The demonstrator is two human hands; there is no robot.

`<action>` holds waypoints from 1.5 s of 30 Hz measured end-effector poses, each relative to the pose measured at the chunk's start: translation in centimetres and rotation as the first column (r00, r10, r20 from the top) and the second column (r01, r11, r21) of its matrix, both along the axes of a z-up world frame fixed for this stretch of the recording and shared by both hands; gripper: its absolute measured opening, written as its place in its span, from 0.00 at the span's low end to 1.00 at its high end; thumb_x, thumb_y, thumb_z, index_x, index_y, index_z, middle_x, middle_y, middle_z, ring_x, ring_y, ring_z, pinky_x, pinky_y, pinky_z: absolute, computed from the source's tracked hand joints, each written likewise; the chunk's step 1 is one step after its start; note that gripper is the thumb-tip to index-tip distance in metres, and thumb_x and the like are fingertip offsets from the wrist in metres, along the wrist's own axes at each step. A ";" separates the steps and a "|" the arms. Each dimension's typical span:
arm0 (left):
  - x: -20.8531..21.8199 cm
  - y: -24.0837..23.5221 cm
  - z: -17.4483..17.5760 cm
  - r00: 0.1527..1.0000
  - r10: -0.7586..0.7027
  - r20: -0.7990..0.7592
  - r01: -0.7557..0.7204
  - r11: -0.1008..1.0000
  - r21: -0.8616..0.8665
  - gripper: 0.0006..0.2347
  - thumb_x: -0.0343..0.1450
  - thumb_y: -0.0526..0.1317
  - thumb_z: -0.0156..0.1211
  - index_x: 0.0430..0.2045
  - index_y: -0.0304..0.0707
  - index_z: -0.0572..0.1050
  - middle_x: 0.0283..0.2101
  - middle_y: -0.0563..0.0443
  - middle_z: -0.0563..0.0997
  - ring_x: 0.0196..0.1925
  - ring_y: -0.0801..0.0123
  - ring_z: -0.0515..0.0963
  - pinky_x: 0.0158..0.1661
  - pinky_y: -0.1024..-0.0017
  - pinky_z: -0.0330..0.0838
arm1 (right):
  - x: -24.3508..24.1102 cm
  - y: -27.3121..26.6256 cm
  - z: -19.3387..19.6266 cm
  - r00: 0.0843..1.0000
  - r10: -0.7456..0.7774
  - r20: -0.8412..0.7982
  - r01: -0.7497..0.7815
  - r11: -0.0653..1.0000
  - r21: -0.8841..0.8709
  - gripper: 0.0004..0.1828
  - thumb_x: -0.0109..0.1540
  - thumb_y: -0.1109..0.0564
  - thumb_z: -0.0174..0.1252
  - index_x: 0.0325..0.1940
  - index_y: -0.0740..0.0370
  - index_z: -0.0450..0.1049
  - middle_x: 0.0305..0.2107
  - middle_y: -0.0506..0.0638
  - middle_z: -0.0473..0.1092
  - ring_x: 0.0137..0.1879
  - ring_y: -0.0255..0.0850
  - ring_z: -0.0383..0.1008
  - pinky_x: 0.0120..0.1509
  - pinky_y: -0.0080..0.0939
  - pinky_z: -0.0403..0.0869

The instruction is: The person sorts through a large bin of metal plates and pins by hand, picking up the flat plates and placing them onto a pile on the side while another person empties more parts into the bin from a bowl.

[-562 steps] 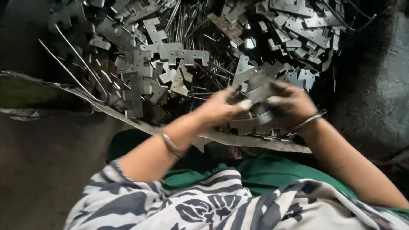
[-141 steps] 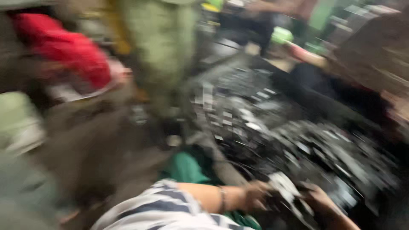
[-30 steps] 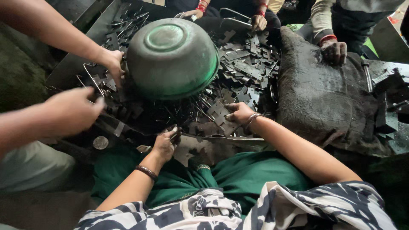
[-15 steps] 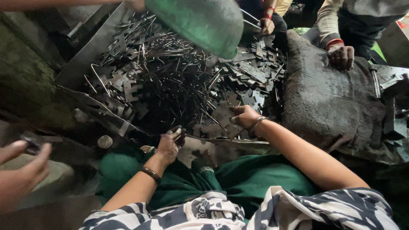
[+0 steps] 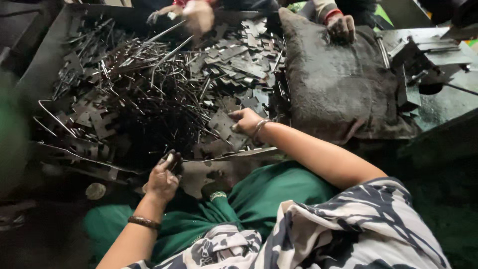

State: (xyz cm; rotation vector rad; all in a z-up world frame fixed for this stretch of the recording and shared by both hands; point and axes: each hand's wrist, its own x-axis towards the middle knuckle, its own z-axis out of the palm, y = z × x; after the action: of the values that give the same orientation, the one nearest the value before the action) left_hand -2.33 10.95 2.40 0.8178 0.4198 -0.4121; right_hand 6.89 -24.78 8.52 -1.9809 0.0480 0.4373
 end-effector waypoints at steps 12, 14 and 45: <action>0.6 -10.9 7.7 0.982 -0.098 0.160 0.162 0.872 -0.461 0.30 0.72 0.62 0.55 0.62 0.40 0.68 0.61 0.44 0.74 0.62 0.52 0.74 0.65 0.51 0.66 | -5.2 6.5 4.9 0.925 0.208 0.318 -0.223 0.975 0.011 0.29 0.57 0.70 0.56 0.64 0.62 0.73 0.46 0.50 0.80 0.50 0.30 0.74 0.57 0.35 0.75; 1.1 -11.3 7.1 0.982 -0.048 0.185 0.141 0.836 -0.531 0.26 0.73 0.59 0.57 0.58 0.39 0.72 0.56 0.45 0.78 0.59 0.54 0.76 0.64 0.52 0.68 | -5.5 7.4 5.1 0.924 0.192 0.329 -0.225 0.972 0.065 0.28 0.58 0.69 0.56 0.63 0.62 0.74 0.47 0.50 0.80 0.52 0.29 0.75 0.59 0.34 0.75; 7.5 7.5 3.5 0.556 -0.820 0.135 -0.444 -0.156 0.883 0.09 0.63 0.32 0.59 0.34 0.38 0.80 0.42 0.39 0.79 0.47 0.45 0.80 0.45 0.56 0.77 | 4.8 3.5 3.9 0.962 -0.248 0.114 0.231 0.963 0.140 0.33 0.51 0.74 0.63 0.62 0.66 0.75 0.48 0.53 0.78 0.46 0.40 0.79 0.51 0.38 0.78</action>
State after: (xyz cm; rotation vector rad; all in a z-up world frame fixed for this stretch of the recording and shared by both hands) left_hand 5.21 18.47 5.93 2.6981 -0.5871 0.1436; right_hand 11.71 -21.24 12.41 -1.8467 0.1721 0.1481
